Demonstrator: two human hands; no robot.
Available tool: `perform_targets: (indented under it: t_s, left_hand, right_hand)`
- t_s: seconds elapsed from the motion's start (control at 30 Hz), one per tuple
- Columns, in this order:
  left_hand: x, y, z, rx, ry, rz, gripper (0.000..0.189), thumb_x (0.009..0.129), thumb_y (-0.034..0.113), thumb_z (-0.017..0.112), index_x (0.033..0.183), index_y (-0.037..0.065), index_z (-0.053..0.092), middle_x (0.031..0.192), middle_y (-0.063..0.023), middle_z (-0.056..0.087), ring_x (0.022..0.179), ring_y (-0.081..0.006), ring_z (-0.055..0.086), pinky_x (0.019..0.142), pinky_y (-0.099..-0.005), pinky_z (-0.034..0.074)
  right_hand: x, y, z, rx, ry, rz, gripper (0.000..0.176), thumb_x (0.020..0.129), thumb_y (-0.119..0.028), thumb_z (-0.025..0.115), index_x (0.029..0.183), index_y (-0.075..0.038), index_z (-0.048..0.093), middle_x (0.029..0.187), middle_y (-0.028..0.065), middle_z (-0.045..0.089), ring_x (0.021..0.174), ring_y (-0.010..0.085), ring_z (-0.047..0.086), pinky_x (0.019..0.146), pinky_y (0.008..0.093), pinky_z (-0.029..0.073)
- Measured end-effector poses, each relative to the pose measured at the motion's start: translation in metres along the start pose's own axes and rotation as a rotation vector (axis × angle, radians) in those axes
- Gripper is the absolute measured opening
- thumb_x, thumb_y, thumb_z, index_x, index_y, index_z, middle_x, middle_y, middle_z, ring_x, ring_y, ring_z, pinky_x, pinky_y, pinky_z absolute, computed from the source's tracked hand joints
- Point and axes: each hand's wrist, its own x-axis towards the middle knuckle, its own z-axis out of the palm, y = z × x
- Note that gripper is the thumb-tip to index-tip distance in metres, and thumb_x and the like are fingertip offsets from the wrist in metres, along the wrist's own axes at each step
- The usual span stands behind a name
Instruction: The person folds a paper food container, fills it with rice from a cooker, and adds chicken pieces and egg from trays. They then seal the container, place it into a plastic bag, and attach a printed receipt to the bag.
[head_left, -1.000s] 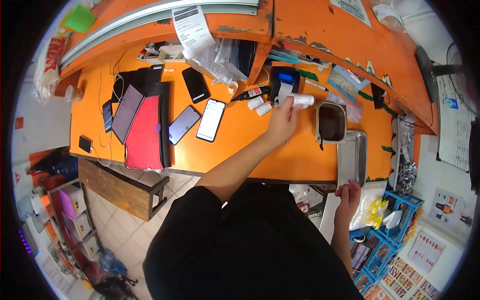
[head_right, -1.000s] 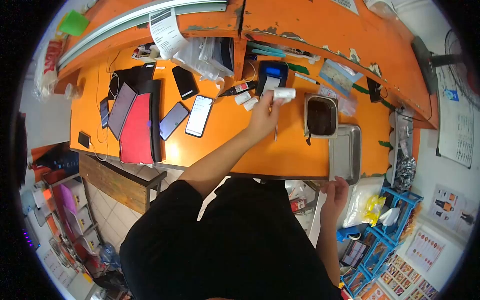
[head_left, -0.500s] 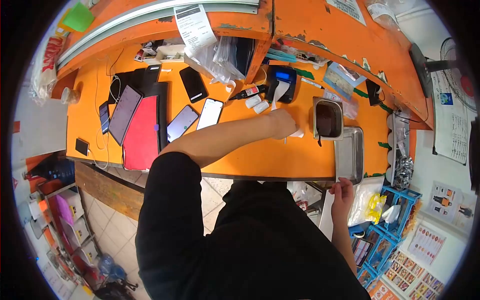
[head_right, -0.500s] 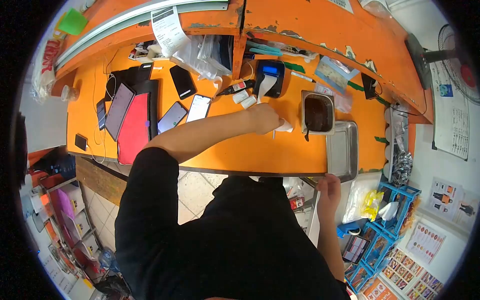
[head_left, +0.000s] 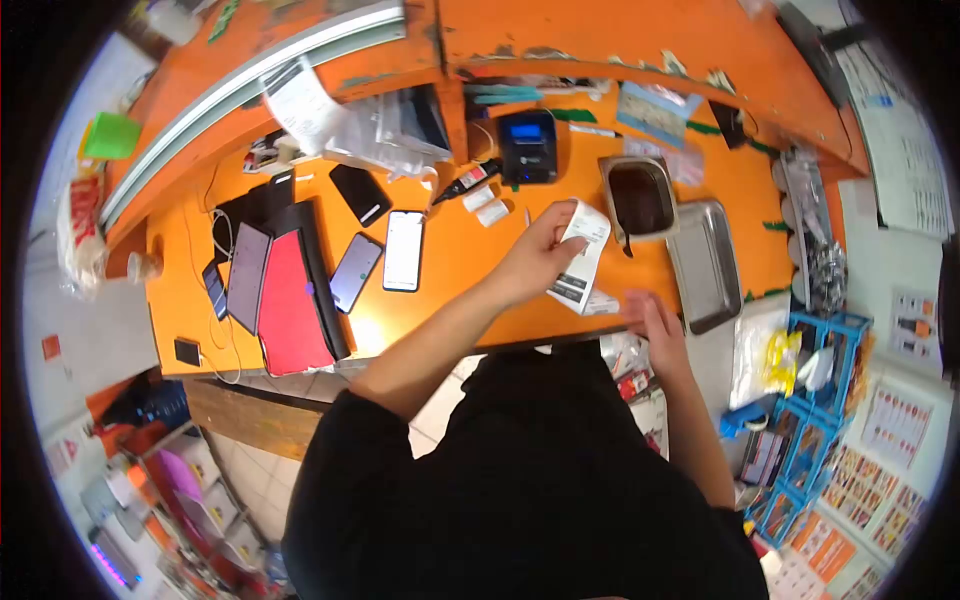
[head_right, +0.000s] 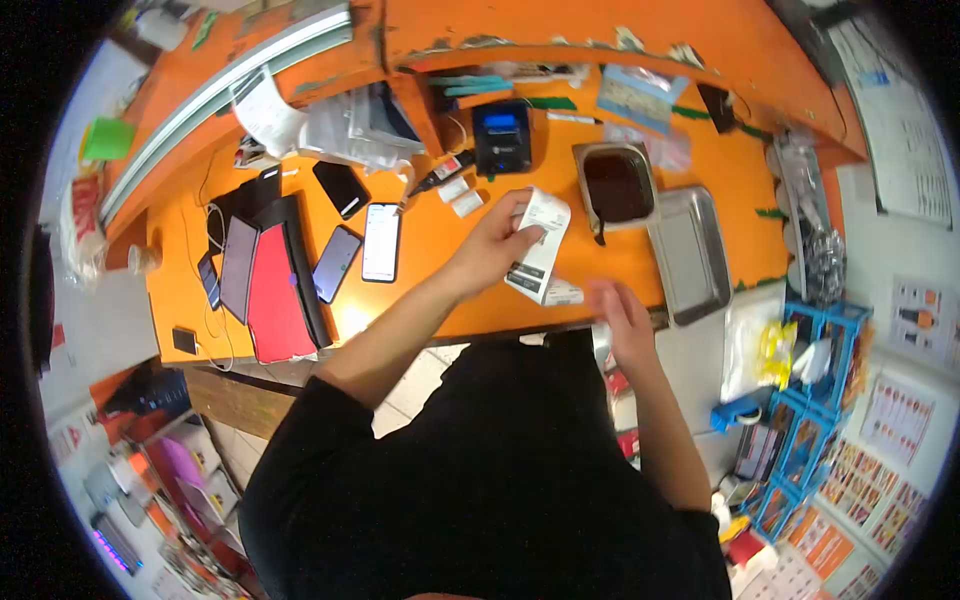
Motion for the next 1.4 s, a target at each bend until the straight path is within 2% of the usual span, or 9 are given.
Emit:
perform_targets:
  t_s: [0.07, 0.27, 0.63, 0.73, 0.8, 0.93, 1.13, 1.27, 1.4]
  left_hand:
    - [-0.033, 0.015, 0.022, -0.617, 0.044, -0.107, 0.038, 0.102, -0.001, 0.052, 0.14, 0.005, 0.05, 0.115, -0.0141, 0.072, 0.106, -0.0234, 0.072, 0.089, -0.0372, 0.059]
    - [-0.054, 0.031, 0.008, -0.934, 0.175, -0.121, 0.035, 0.096, 0.003, 0.063, 0.131, 0.003, 0.057, 0.112, -0.0161, 0.072, 0.102, -0.0262, 0.073, 0.094, -0.0416, 0.059]
    - [-0.067, 0.046, -0.113, -1.095, 0.588, 0.262, 0.014, 0.102, 0.011, 0.061, 0.115, 0.005, 0.064, 0.106, -0.0086, 0.073, 0.1, -0.0228, 0.072, 0.086, -0.0396, 0.061]
    - [-0.068, 0.044, -0.09, -0.898, 0.579, 0.19, 0.024, 0.104, 0.009, 0.056, 0.127, 0.005, 0.055, 0.117, -0.0122, 0.071, 0.102, -0.0261, 0.072, 0.087, -0.0427, 0.061]
    - [-0.065, 0.05, -0.056, -0.889, 0.548, 0.146, 0.022, 0.105, 0.007, 0.054, 0.125, 0.002, 0.059, 0.124, -0.0172, 0.069, 0.106, -0.0287, 0.072, 0.089, -0.0456, 0.063]
    - [-0.057, 0.056, 0.01, -0.954, 0.325, 0.037, 0.028, 0.103, 0.007, 0.058, 0.13, 0.001, 0.059, 0.12, -0.0168, 0.072, 0.105, -0.0275, 0.073, 0.09, -0.0428, 0.062]
    - [-0.033, 0.062, -0.079, -1.032, 0.48, 0.211, 0.021, 0.104, 0.01, 0.058, 0.123, 0.002, 0.059, 0.112, -0.013, 0.071, 0.098, -0.0253, 0.072, 0.086, -0.042, 0.061]
    - [-0.044, 0.062, -0.09, -0.941, 0.549, 0.189, 0.021, 0.107, 0.011, 0.054, 0.126, 0.002, 0.056, 0.114, -0.0153, 0.071, 0.099, -0.0269, 0.072, 0.089, -0.0433, 0.061]
    - [-0.037, 0.05, -0.045, -1.033, 0.452, 0.089, 0.022, 0.108, 0.013, 0.051, 0.128, 0.004, 0.053, 0.117, -0.0171, 0.069, 0.1, -0.0289, 0.071, 0.09, -0.0437, 0.059]
  right_hand:
    - [0.016, -0.013, 0.028, 0.06, -0.133, -0.156, 0.032, 0.106, -0.025, 0.059, 0.127, 0.0, 0.059, 0.107, 0.0061, 0.068, 0.095, 0.0142, 0.066, 0.083, 0.0302, 0.053]
    - [0.029, -0.038, 0.078, 0.005, -0.316, -0.085, 0.031, 0.102, -0.016, 0.066, 0.126, 0.001, 0.058, 0.107, 0.0073, 0.07, 0.095, 0.0145, 0.067, 0.084, 0.0315, 0.054]
    - [0.002, -0.035, -0.013, -0.369, -0.557, 0.107, 0.024, 0.102, -0.016, 0.063, 0.112, 0.005, 0.068, 0.085, 0.0077, 0.071, 0.08, 0.0139, 0.069, 0.074, 0.0302, 0.054]
    - [0.007, -0.031, -0.05, -0.557, -0.71, 0.202, 0.03, 0.1, -0.015, 0.065, 0.124, 0.003, 0.065, 0.098, 0.0108, 0.072, 0.09, 0.0144, 0.069, 0.083, 0.0294, 0.053]
    - [0.006, -0.064, -0.053, -0.902, -0.936, -0.091, 0.04, 0.099, -0.016, 0.068, 0.133, 0.004, 0.06, 0.111, 0.0129, 0.071, 0.104, 0.014, 0.066, 0.094, 0.03, 0.051]
    - [0.027, -0.102, 0.041, -0.079, -0.641, -0.166, 0.045, 0.098, -0.02, 0.07, 0.133, 0.007, 0.059, 0.11, 0.0111, 0.071, 0.104, 0.0136, 0.064, 0.094, 0.0308, 0.051]
    - [0.038, -0.07, 0.046, -0.481, -0.57, 0.027, 0.027, 0.1, -0.016, 0.067, 0.116, 0.006, 0.07, 0.091, 0.0039, 0.071, 0.083, 0.0078, 0.062, 0.074, 0.0301, 0.052]
    - [0.041, -0.058, -0.012, -0.633, -0.8, 0.137, 0.035, 0.1, -0.016, 0.067, 0.127, 0.006, 0.067, 0.102, 0.0069, 0.073, 0.096, 0.011, 0.066, 0.086, 0.0308, 0.054]
    - [0.035, -0.083, 0.04, -0.191, -0.669, -0.164, 0.037, 0.102, -0.018, 0.065, 0.131, 0.004, 0.062, 0.096, 0.0091, 0.076, 0.102, 0.0147, 0.069, 0.089, 0.0315, 0.054]
